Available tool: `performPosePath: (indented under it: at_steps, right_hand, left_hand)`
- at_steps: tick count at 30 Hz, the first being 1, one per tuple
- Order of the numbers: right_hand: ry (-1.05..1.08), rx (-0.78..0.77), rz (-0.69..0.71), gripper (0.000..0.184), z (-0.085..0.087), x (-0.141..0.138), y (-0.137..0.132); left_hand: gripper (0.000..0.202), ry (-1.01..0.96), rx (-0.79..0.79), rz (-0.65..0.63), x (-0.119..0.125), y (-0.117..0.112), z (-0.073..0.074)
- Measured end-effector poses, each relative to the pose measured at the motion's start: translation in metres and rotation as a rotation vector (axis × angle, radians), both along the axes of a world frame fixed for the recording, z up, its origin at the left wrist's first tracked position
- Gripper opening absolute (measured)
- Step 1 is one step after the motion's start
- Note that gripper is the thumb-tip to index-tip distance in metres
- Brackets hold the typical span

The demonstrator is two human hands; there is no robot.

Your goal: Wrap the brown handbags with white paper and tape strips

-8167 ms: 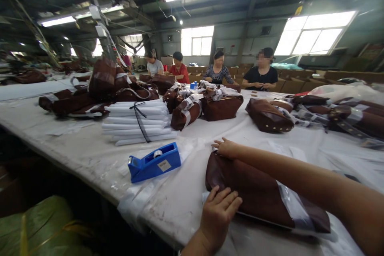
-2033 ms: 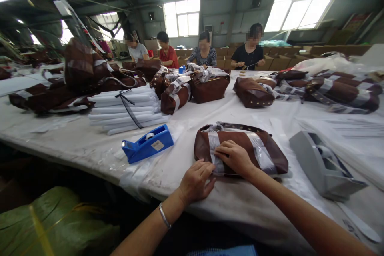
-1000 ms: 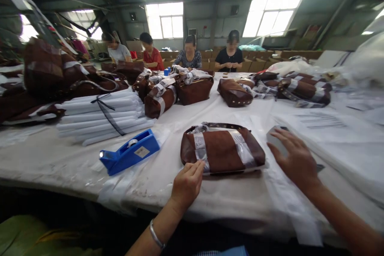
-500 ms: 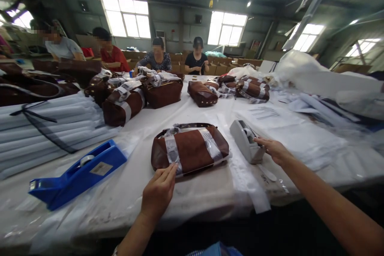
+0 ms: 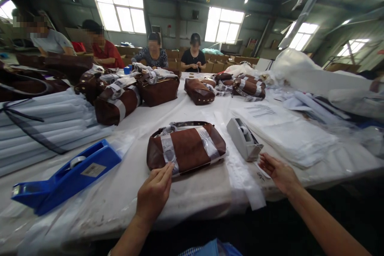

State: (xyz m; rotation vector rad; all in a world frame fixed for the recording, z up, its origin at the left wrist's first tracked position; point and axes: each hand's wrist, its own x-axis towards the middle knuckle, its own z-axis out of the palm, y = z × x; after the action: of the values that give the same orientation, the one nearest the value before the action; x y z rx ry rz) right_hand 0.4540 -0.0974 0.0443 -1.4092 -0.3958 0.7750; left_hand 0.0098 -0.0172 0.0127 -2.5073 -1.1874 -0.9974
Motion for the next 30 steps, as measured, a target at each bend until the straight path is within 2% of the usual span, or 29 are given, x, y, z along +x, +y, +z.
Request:
performPosePath:
  at_steps: [3, 7, 10, 14, 16, 19, 22, 26, 30]
  right_hand:
    - [-0.16, -0.061, -0.008, 0.034, -0.016, 0.008, 0.004]
    - [-0.549, -0.252, 0.001, 0.042, -0.021, 0.016, -0.007]
    - [-0.985, -0.264, 0.102, 0.037, -0.008, 0.01, -0.024]
    - [-1.495, 0.027, 0.416, 0.025, 0.032, -0.018, -0.027]
    - [-1.623, 0.165, 0.567, 0.025, 0.056, -0.04, -0.014]
    - [-1.685, 0.34, 0.809, 0.026, 0.088, -0.082, 0.018]
    - [-1.634, 0.464, 1.061, 0.024, 0.107, -0.13, 0.055]
    - [-1.559, 0.476, 1.349, 0.024, 0.11, -0.194, 0.106]
    - [-1.738, 0.394, 1.462, 0.026, 0.098, -0.245, 0.158]
  left_hand:
    - [0.04, -0.005, -0.004, 0.0, 0.0, 0.001, 0.001]
    - [0.044, -0.005, -0.012, 0.004, 0.0, 0.001, 0.0]
    - [0.047, -0.016, -0.014, 0.006, 0.0, 0.001, -0.001]
    - [0.049, -0.028, -0.044, 0.02, 0.001, -0.001, -0.002]
    - [0.048, -0.034, -0.062, 0.03, 0.001, -0.002, -0.002]
    - [0.042, -0.056, -0.081, 0.034, 0.003, -0.004, -0.002]
    - [0.038, -0.087, -0.11, 0.039, 0.005, -0.005, -0.002]
    - [0.039, -0.116, -0.146, 0.043, 0.007, -0.007, -0.002]
    - [0.041, -0.122, -0.157, 0.045, 0.008, -0.008, -0.003]
